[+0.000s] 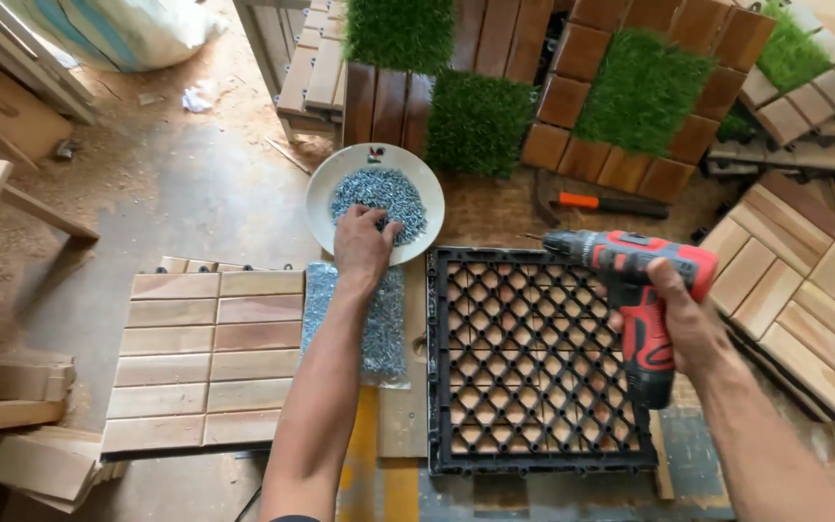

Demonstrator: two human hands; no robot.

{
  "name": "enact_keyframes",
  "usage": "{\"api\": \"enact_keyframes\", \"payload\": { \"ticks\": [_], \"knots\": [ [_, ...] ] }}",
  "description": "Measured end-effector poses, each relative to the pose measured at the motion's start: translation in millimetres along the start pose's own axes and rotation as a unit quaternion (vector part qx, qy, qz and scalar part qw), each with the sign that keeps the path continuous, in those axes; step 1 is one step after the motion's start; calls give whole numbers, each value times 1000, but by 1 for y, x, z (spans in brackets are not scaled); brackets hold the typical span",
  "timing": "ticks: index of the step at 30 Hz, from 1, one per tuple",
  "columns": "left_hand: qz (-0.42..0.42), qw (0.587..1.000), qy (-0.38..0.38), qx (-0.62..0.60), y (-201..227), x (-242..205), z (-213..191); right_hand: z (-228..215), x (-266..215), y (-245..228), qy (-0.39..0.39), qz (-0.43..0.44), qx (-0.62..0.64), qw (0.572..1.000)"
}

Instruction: Assembling wooden floor tiles by placing slats into a plastic grid and securing them with screws using a power drill.

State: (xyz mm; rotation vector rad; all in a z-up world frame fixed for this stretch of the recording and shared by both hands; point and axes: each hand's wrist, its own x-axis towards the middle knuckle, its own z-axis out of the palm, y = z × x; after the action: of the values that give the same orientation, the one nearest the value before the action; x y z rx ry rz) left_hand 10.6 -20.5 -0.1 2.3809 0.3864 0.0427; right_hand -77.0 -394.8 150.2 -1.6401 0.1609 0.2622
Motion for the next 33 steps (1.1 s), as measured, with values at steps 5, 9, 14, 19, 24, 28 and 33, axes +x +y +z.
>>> {"api": "enact_keyframes", "payload": {
  "ticks": [5,9,14,19,24,28,33],
  "knots": [
    [70,992,99,-19,-52,33,47,81,-4,-29,68,-16,20,997],
    [80,974,151,-149,-45,23,35,112,2,-28,22,-28,47,998],
    [-81,824,118,-549,5,-33,-20,154,-24,-29,28,-48,32,998],
    [-163,669,69,-722,16,-70,-5,173,-50,-7,107,-59,16,992],
    [-238,589,11,-772,26,-86,36,160,-72,7,113,-155,-23,981],
    [-250,583,-11,-773,48,-100,36,130,-72,21,122,-218,-43,967],
    [-235,640,-66,-729,69,-120,35,50,-61,41,-66,-278,-68,956]
  ]
}}
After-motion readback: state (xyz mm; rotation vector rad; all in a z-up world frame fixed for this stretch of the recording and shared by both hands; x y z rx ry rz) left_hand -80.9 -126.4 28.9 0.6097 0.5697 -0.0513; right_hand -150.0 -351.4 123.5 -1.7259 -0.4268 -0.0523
